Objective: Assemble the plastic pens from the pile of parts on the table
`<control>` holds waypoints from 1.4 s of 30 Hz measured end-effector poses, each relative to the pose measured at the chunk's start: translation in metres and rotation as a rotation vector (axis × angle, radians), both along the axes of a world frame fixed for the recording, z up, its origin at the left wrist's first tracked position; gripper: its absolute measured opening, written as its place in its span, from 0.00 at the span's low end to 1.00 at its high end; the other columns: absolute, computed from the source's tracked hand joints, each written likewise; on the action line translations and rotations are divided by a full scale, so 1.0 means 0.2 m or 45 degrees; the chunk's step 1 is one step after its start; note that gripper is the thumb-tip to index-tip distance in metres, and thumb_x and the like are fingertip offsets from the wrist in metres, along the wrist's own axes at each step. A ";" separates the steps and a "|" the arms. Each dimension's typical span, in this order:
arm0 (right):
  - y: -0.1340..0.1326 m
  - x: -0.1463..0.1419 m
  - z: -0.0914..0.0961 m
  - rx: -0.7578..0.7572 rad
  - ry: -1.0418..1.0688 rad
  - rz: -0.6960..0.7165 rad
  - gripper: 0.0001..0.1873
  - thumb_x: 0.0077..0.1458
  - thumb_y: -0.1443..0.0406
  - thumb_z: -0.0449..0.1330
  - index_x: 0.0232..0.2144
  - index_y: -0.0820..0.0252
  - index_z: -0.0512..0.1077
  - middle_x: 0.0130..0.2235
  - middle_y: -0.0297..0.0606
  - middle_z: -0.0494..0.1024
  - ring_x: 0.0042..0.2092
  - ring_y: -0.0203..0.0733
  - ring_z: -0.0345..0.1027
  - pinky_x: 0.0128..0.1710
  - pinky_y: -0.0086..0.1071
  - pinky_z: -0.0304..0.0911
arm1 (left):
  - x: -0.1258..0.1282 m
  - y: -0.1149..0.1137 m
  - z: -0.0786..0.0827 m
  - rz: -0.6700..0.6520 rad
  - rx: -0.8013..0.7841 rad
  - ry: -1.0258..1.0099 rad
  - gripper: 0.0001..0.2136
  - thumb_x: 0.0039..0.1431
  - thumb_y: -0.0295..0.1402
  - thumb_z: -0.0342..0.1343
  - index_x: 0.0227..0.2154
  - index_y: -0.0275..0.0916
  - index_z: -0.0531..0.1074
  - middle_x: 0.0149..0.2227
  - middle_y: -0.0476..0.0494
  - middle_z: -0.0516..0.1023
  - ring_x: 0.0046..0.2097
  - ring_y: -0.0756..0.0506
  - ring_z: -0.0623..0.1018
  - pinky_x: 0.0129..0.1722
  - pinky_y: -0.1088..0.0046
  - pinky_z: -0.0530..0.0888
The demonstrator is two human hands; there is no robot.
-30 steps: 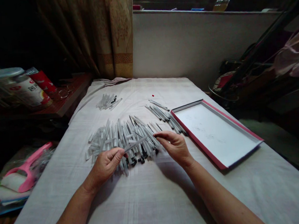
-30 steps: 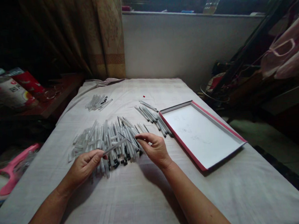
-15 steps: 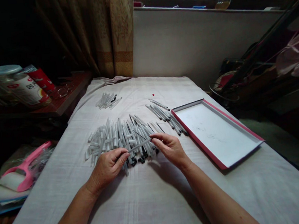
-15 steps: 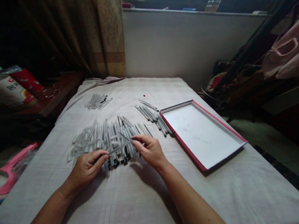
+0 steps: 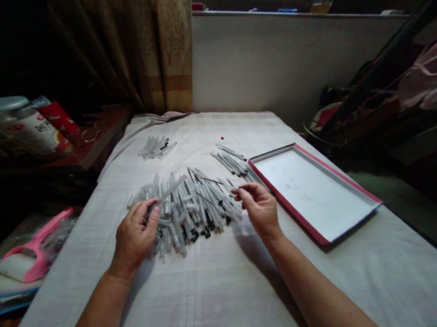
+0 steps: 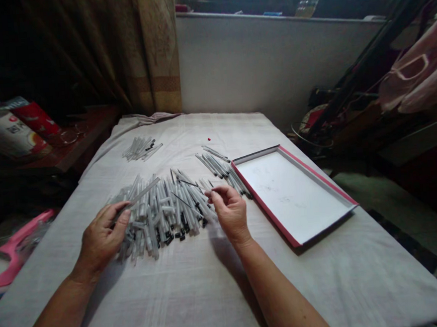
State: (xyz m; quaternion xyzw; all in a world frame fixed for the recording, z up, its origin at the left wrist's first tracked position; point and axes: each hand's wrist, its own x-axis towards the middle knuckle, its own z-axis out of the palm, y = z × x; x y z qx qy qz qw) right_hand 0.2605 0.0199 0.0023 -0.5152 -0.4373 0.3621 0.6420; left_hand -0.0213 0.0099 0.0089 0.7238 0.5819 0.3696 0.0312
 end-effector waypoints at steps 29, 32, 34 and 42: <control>0.03 0.14 0.10 0.064 0.051 0.076 0.15 0.50 0.54 0.68 0.35 0.58 0.77 0.26 0.35 0.81 0.24 0.34 0.71 0.21 0.25 0.62 | 0.08 -0.02 0.05 -0.276 -0.472 -0.460 0.24 0.64 0.56 0.44 0.31 0.40 0.72 0.21 0.50 0.71 0.23 0.49 0.71 0.23 0.75 0.67; 0.01 0.06 0.02 0.161 -0.331 0.162 0.11 0.55 0.60 0.63 0.40 0.58 0.79 0.34 0.40 0.84 0.32 0.40 0.77 0.30 0.32 0.70 | 0.11 0.03 0.01 -0.074 -0.074 -0.214 0.21 0.63 0.53 0.49 0.36 0.40 0.75 0.34 0.45 0.80 0.37 0.45 0.78 0.38 0.70 0.72; 0.00 0.00 -0.03 0.271 -0.647 0.178 0.11 0.57 0.63 0.61 0.41 0.57 0.79 0.39 0.42 0.84 0.37 0.43 0.78 0.37 0.35 0.72 | 0.12 0.07 -0.01 0.011 0.076 -0.017 0.21 0.65 0.51 0.46 0.38 0.40 0.77 0.35 0.44 0.80 0.39 0.43 0.78 0.41 0.67 0.72; 0.00 -0.02 -0.02 0.361 -1.375 0.192 0.13 0.60 0.62 0.58 0.44 0.57 0.79 0.40 0.42 0.82 0.43 0.45 0.76 0.45 0.34 0.68 | 0.11 0.13 -0.06 0.025 0.185 0.455 0.23 0.69 0.47 0.39 0.49 0.40 0.74 0.41 0.40 0.79 0.44 0.39 0.77 0.43 0.61 0.69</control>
